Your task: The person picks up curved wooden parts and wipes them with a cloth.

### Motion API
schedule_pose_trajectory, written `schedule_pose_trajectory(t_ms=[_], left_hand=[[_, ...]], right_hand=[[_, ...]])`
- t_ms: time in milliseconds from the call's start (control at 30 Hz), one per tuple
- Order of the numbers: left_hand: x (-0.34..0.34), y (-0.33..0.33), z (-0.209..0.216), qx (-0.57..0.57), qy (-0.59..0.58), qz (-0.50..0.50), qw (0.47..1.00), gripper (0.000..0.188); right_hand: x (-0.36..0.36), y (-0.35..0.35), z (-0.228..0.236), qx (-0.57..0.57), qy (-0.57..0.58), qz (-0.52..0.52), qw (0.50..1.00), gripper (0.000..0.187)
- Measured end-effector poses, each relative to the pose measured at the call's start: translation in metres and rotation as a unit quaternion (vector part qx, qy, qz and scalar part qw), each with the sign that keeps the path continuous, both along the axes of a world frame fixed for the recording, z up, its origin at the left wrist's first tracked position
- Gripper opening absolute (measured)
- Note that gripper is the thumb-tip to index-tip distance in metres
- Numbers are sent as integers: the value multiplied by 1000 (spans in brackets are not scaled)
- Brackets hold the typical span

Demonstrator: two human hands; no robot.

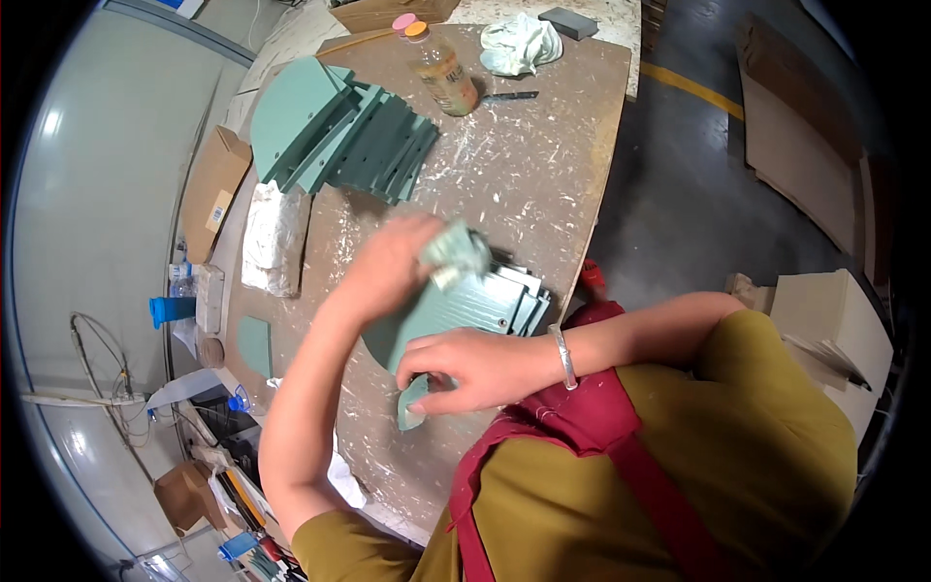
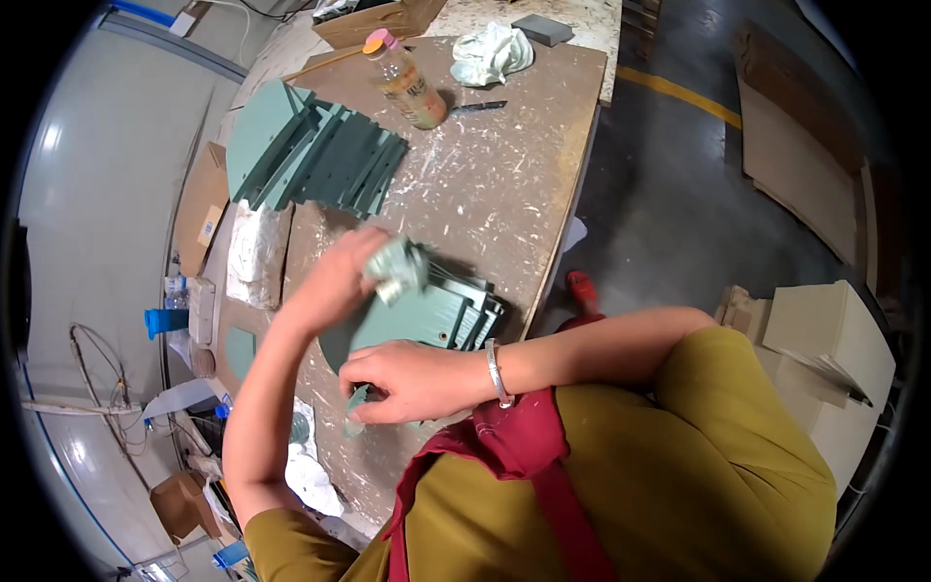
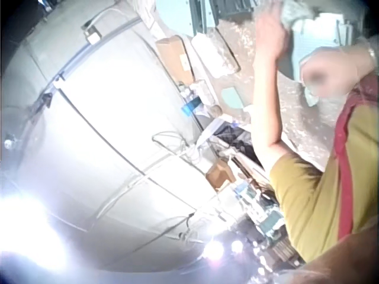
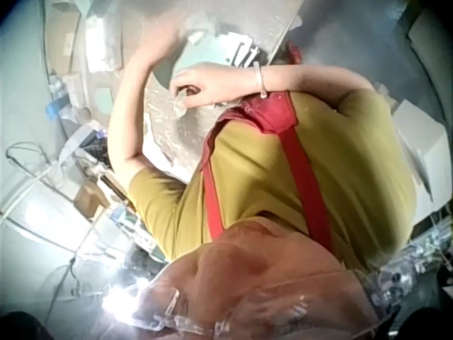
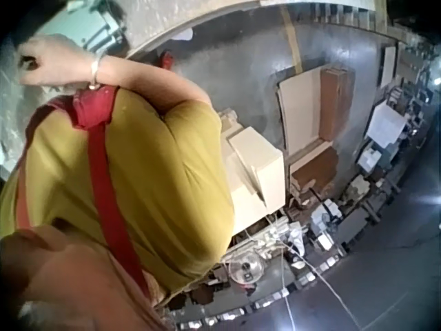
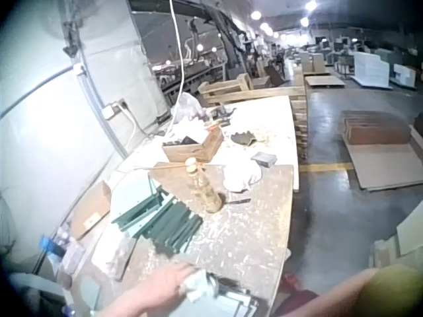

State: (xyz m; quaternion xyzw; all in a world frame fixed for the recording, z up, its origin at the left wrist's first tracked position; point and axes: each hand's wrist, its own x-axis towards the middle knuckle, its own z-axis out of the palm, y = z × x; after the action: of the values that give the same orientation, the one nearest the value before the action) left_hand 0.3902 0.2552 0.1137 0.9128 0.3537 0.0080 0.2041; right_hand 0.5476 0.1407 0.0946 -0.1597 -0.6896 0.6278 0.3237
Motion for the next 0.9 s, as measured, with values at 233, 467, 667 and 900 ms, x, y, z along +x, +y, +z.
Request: schedule_pose_trajectory(t_ms=[233, 467, 667, 900], left_hand=[[40, -27, 19, 63, -41, -175, 982, 38], [27, 12, -14, 13, 10, 33, 999, 31], [-100, -6, -39, 21, -16, 325, 945, 34], [-152, -170, -105, -289, -189, 413, 843, 64]], right_hand=[[1, -1, -2, 35, -18, -3, 999, 30], [-5, -7, -1, 18, -22, -39, 999, 29], [-5, -7, 2, 25, -19, -44, 999, 29], [3, 1, -2, -89, 104, 16, 990, 28]])
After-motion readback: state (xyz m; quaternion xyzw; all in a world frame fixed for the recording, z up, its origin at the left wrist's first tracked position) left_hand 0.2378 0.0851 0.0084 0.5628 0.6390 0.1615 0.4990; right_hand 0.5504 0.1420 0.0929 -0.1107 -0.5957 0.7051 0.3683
